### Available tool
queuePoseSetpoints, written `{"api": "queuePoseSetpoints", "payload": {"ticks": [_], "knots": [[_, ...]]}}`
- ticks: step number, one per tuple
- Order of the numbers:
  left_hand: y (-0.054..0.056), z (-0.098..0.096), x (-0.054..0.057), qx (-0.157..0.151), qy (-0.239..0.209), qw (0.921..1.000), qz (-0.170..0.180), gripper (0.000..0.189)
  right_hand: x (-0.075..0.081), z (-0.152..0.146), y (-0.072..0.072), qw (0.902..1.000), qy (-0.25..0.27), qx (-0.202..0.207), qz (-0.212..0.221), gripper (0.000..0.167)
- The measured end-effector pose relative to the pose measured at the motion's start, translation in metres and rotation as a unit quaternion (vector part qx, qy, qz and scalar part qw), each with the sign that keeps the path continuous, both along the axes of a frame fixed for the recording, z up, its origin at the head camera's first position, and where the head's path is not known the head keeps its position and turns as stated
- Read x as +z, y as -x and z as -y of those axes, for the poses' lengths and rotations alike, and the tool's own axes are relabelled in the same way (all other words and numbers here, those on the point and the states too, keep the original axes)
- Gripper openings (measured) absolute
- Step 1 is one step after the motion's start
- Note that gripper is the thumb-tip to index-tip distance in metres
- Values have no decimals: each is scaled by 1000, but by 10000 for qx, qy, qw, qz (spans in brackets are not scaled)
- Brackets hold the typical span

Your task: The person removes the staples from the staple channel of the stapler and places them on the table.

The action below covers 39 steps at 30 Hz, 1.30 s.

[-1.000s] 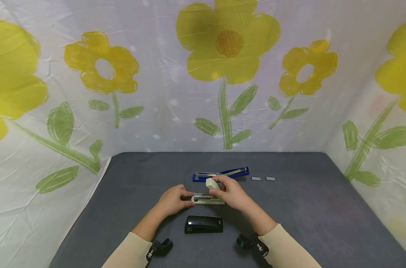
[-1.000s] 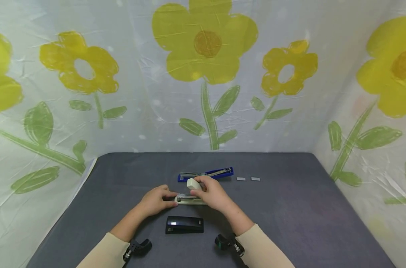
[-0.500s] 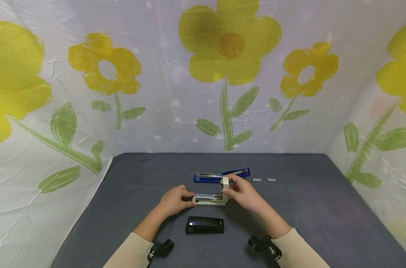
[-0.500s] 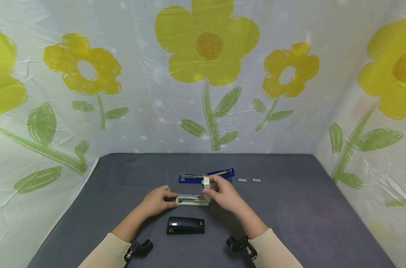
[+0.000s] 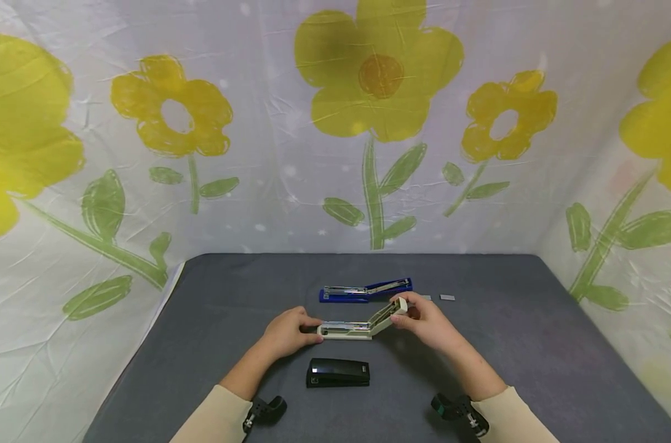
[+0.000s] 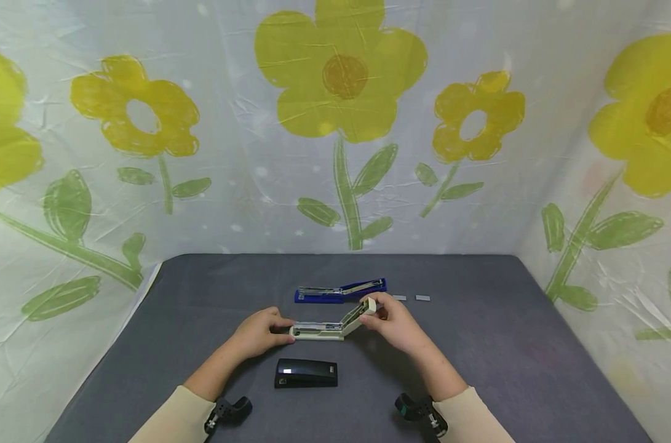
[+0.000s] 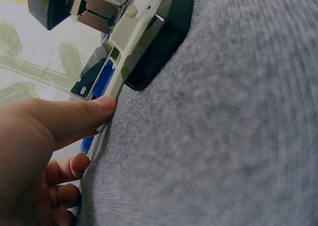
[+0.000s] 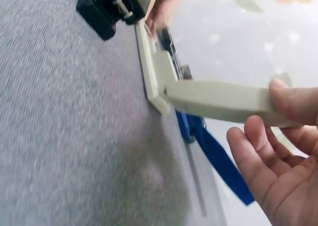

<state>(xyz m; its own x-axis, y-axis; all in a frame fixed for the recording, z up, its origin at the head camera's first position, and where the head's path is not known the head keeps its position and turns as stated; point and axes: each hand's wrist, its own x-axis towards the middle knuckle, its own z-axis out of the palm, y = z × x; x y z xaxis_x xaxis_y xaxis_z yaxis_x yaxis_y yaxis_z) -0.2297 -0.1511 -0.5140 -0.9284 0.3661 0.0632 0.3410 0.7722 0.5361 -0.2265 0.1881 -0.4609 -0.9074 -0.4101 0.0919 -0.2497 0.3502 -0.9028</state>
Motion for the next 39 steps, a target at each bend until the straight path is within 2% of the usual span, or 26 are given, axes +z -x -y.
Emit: {"api": "queuePoseSetpoints", "payload": {"ticks": [6,12,15,22,25,31,36,39], "knots": [[1,0,-2,47,-33,10000,-26,39,-5,-14,0,9997,169,41,175,37],[1,0,-2,28,-22,10000,-48,39,-12,-26,-1,9992,-230,-168,291,40],[1,0,-2,30,-6,10000,-32,39,-15,-31,-2,9974,-429,-308,485,42],[1,1,-3,-18,10,10000,-9,39,-19,-33,-5,9951,-456,-409,782,44],[2,1,-2,-18,54,10000,-28,39,-17,-32,-4,9950,-508,-535,676,44],[1,1,-4,-103,182,9995,-226,38,-2,-24,-6,9903,-715,-1172,218,40],[2,0,-6,-437,37,9971,-625,34,14,-5,-11,9835,-854,-1551,-362,32],[3,-2,-7,-631,-201,9950,-746,31,21,11,-14,9829,-775,-1566,-586,24]]}}
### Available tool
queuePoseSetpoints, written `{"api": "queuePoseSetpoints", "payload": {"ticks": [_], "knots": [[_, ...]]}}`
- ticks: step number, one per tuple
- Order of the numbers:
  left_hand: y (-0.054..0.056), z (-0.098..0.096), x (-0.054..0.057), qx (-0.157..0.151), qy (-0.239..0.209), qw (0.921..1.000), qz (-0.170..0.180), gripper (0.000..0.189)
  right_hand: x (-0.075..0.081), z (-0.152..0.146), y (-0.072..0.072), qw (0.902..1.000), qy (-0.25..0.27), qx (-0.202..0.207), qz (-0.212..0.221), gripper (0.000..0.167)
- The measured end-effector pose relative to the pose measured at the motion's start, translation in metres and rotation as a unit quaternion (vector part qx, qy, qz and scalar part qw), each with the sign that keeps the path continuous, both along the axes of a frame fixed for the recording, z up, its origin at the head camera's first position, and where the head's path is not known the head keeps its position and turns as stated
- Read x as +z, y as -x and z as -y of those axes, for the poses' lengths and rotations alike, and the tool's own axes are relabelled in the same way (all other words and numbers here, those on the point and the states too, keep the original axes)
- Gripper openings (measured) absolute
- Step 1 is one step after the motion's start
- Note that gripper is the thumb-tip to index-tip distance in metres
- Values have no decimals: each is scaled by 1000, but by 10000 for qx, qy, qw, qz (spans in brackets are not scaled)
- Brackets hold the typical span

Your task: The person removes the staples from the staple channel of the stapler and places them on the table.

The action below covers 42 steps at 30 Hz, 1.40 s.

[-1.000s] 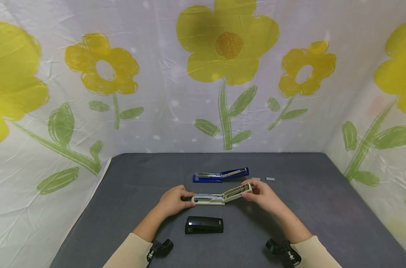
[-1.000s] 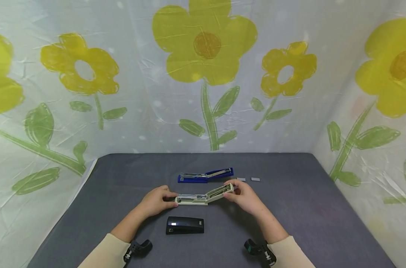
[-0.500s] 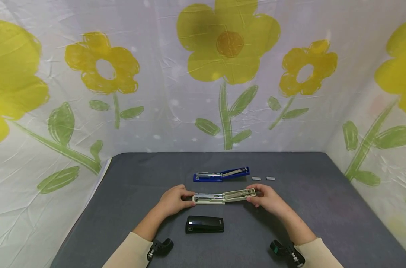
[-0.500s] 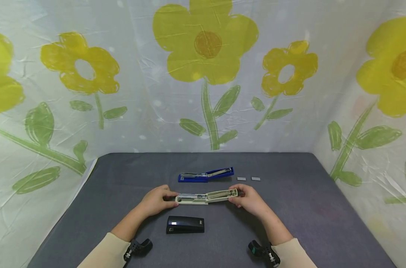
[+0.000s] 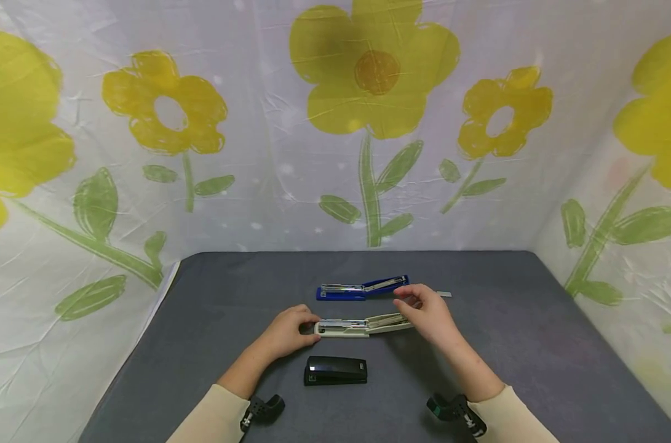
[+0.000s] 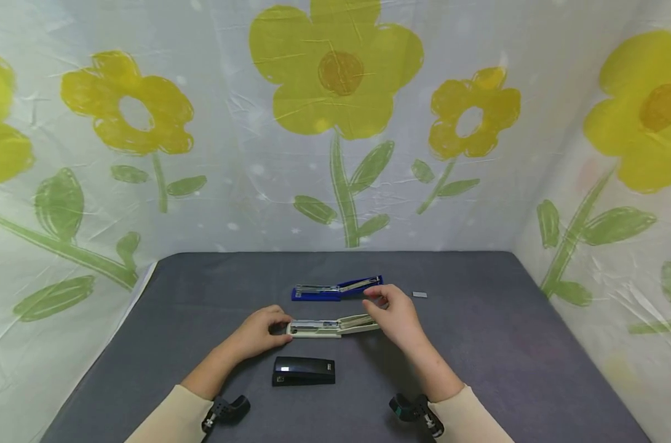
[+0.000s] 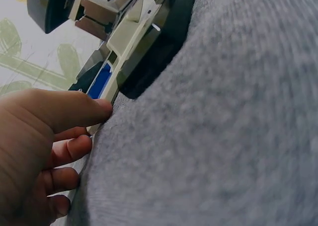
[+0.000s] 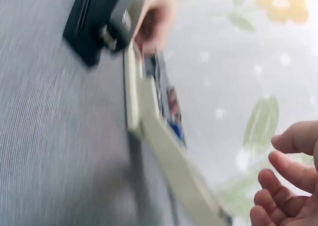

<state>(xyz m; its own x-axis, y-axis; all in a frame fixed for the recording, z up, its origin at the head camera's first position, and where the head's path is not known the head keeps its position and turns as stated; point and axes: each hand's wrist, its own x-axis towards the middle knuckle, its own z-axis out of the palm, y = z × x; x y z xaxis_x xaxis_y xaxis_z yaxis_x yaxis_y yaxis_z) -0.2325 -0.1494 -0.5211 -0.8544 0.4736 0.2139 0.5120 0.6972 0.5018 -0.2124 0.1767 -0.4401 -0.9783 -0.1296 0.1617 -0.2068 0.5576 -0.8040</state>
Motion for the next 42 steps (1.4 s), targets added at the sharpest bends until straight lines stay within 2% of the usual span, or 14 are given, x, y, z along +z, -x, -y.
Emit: {"api": "queuePoseSetpoints", "payload": {"ticks": [4,8,11,15,20,24,32,42], "knots": [[1,0,-2,-93,-205,9997,-10,31,4,25,-2,9988,202,435,125,18],[2,-1,-6,-137,-383,9992,3,32,0,47,0,9912,400,1126,573,22],[4,-2,-8,-164,-519,9985,5,30,-6,58,4,9844,477,1383,972,26],[6,-5,-9,-211,-643,9977,-61,28,-10,64,7,9845,286,1134,1308,24],[9,-6,-6,-220,-620,9977,-134,28,-13,64,6,9875,-334,659,1391,24],[8,-5,-6,-190,-579,9981,-45,28,-19,65,4,9870,-568,645,1359,26],[4,-2,-11,-137,-609,9980,98,27,-28,77,1,9877,-539,766,1251,21],[3,3,-12,-168,-746,9971,62,27,-35,86,-2,9940,-239,278,1034,18]]}}
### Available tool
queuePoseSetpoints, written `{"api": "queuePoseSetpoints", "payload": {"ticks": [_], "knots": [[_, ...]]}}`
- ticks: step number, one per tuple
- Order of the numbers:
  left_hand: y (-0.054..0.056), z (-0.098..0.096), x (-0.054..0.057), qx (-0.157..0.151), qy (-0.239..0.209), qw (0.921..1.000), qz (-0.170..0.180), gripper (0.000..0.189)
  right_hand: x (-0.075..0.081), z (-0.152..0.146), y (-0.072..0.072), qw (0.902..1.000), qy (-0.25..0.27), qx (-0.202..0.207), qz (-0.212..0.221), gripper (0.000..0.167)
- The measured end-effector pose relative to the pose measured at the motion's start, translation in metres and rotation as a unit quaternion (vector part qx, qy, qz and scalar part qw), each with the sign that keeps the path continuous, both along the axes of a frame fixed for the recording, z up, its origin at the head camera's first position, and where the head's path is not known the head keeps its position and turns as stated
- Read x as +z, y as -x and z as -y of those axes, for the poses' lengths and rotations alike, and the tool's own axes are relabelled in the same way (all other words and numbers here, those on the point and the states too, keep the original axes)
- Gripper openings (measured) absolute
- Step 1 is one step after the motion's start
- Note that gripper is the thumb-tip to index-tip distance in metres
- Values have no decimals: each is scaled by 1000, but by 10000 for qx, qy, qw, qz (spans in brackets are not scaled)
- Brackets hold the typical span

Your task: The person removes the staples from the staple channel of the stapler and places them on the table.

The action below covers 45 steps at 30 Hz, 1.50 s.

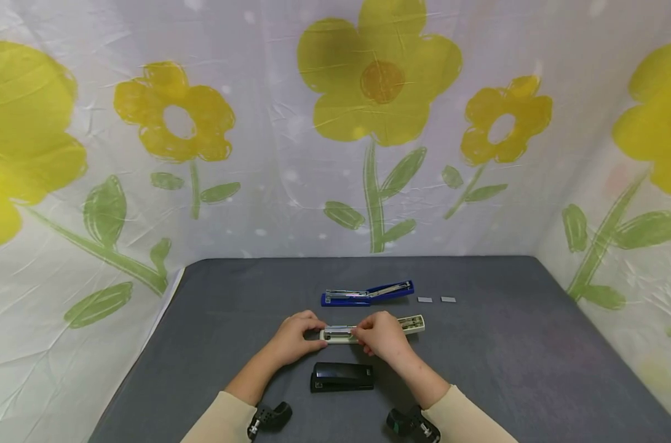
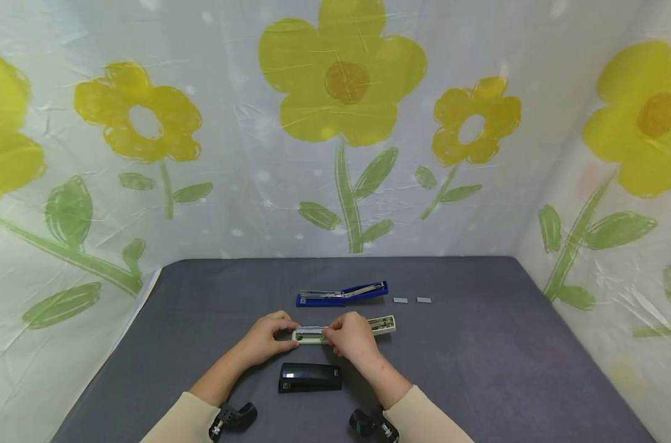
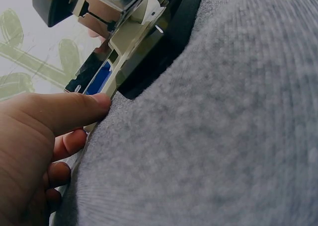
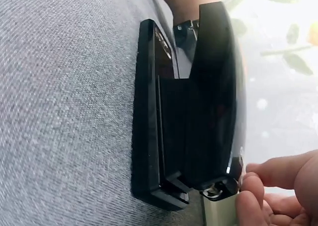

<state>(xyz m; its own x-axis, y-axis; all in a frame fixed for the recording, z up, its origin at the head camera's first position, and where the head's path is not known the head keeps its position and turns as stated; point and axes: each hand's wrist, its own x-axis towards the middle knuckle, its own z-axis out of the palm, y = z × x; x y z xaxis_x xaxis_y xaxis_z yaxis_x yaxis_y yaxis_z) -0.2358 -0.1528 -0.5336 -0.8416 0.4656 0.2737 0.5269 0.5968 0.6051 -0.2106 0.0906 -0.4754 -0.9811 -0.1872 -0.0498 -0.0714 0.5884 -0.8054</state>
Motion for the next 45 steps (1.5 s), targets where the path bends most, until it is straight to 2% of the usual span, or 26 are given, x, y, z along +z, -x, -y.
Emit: {"api": "queuePoseSetpoints", "payload": {"ticks": [6,15,25,31,37,45], "knots": [[0,1,0,35,49,10000,-26,27,1,4,1,9994,276,-208,9,18],[0,-1,1,38,123,9997,-198,26,2,6,7,9971,639,-166,370,23],[0,-2,-3,50,134,9997,-217,25,4,4,10,9943,907,-308,461,20],[1,-1,-3,50,56,9996,-266,24,10,2,12,9852,1455,-423,797,18],[1,-1,-3,28,60,9997,-241,25,22,-8,9,9732,1939,-425,1158,21],[2,0,-5,27,127,9998,-181,27,36,-27,6,9617,2314,-681,1305,17]]}}
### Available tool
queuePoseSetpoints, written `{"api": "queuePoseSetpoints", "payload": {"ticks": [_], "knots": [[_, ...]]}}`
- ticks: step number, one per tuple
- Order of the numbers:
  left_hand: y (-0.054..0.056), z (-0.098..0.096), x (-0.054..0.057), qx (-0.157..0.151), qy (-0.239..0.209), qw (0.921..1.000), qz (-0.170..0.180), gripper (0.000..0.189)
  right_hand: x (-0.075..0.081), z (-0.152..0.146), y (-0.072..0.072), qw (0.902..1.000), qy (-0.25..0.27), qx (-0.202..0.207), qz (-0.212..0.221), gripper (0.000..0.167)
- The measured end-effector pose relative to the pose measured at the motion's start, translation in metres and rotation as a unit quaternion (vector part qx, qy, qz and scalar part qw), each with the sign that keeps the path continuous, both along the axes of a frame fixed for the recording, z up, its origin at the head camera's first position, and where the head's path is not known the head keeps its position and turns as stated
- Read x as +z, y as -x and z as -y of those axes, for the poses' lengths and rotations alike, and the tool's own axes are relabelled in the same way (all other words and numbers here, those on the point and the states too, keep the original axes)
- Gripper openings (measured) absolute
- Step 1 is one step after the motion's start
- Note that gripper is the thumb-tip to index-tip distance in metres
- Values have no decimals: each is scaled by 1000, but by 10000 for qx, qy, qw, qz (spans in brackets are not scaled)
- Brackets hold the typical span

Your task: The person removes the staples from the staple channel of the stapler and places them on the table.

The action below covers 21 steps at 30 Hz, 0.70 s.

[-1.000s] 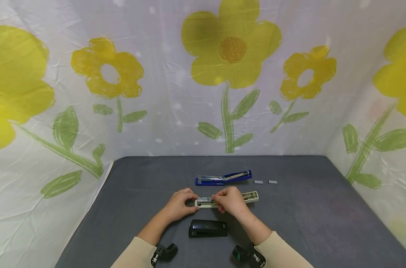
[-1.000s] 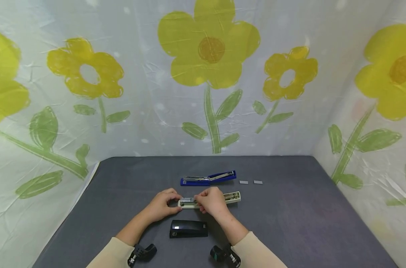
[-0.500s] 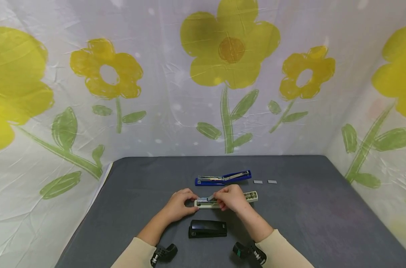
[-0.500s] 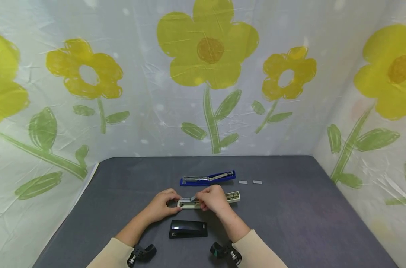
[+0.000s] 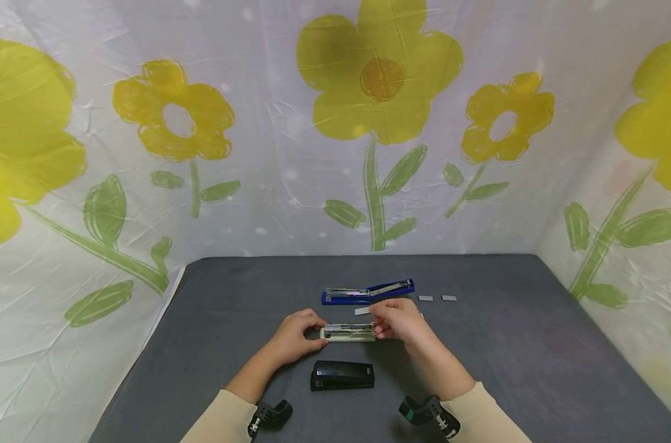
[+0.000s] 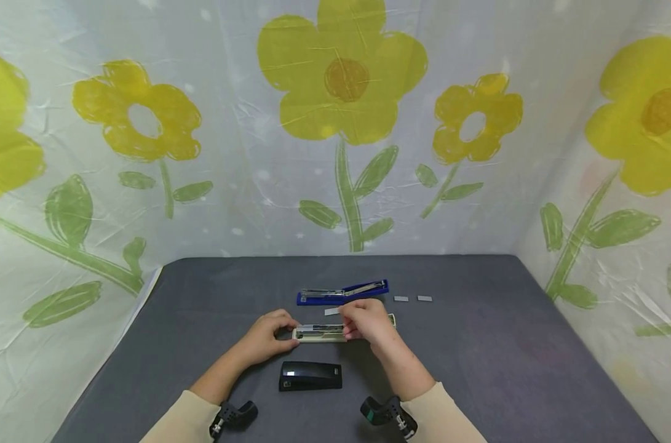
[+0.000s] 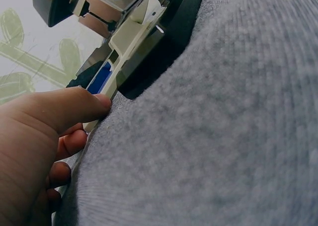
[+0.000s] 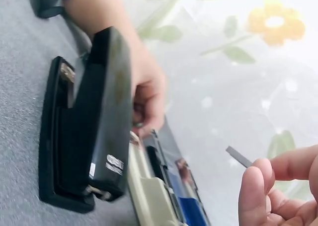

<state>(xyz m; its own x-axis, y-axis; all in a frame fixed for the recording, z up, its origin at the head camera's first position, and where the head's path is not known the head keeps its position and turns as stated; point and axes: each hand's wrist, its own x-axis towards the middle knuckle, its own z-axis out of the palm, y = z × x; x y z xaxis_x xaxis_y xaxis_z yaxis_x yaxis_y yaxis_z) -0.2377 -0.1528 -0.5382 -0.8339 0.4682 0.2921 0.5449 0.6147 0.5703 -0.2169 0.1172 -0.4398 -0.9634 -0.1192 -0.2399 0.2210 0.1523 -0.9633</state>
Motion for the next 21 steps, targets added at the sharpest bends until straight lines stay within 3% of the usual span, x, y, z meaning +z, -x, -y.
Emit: {"api": "queuePoseSetpoints", "payload": {"ticks": [4,9,21], "knots": [[0,1,-1,0,-6,10000,-23,26,3,-15,0,9994,324,-74,15,16],[0,2,-2,-5,-26,10000,-94,26,9,-32,-2,9978,664,11,13,32],[1,1,-1,5,-23,10000,12,26,22,-76,-5,9965,838,-21,67,39]]}}
